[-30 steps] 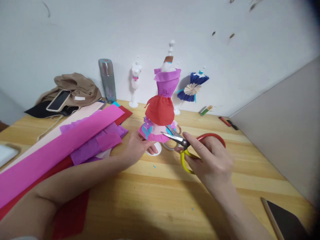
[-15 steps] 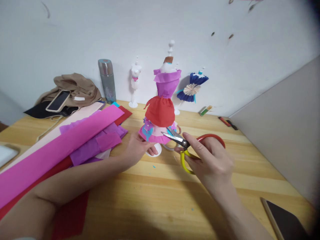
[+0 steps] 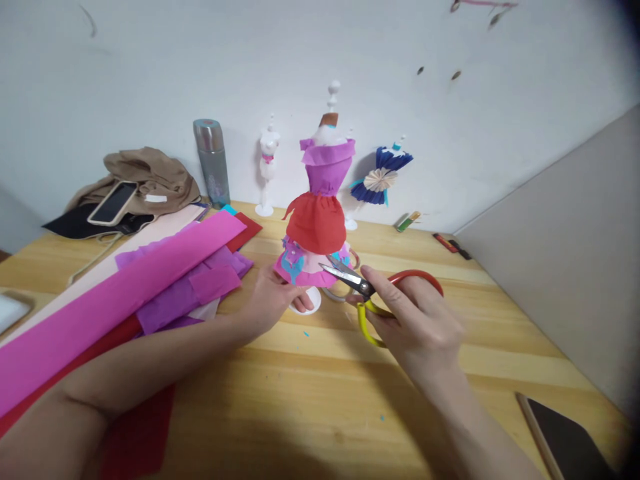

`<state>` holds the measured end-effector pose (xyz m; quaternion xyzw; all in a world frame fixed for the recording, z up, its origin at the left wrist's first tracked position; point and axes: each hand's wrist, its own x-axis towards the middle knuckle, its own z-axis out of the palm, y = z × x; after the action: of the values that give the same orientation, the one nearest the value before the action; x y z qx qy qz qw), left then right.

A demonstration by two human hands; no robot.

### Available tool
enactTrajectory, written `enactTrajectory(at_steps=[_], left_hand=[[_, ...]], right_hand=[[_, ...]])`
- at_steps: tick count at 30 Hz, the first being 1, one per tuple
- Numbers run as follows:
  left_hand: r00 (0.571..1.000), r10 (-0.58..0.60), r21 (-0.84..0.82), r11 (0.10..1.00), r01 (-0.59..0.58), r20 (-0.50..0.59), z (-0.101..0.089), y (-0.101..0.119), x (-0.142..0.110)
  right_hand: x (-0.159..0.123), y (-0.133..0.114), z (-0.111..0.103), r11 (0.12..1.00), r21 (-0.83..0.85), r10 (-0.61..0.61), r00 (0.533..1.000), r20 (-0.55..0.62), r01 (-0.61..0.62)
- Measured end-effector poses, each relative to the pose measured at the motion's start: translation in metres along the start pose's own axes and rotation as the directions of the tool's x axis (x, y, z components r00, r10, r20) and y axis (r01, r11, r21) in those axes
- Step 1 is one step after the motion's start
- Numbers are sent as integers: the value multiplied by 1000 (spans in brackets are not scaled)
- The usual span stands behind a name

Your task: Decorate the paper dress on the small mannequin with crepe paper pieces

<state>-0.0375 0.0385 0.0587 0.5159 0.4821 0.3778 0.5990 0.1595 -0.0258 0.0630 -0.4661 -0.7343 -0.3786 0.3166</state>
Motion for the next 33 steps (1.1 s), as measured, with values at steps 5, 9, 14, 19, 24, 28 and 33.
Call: enactTrajectory(at_steps=[5,9,14,19,24,28,33], left_hand=[[998,-62,-9,998,62,12,0,2,1],[999,-40,-14,999,40,24,0,3,-1],[999,-29,-12,1000,29,32,-1,1,-2],[999,-24,-35,999,25,41,-1,0,-1],[999,-13,-57,998,16,43,-1,4,-4],[998,-32,-63,997,35,46,-1,4,-3],[997,-56,-59,997,59,55,-2,1,-2]], right_hand=[[0,0,0,1000,0,-5,1000,-9,5],[0,0,0,1000,12,0,1000,-14,0],[1,0,0,1000,10,3,1000,-9,-2],[1,0,-1,1000,-8,-7,1000,-5,7],[1,0,-1,1000,-29,1,1000,6,-1],[1,0,-1,1000,-13,-5,1000,-6,5],[2,0,-1,1000,6,-6,1000,-7,6]])
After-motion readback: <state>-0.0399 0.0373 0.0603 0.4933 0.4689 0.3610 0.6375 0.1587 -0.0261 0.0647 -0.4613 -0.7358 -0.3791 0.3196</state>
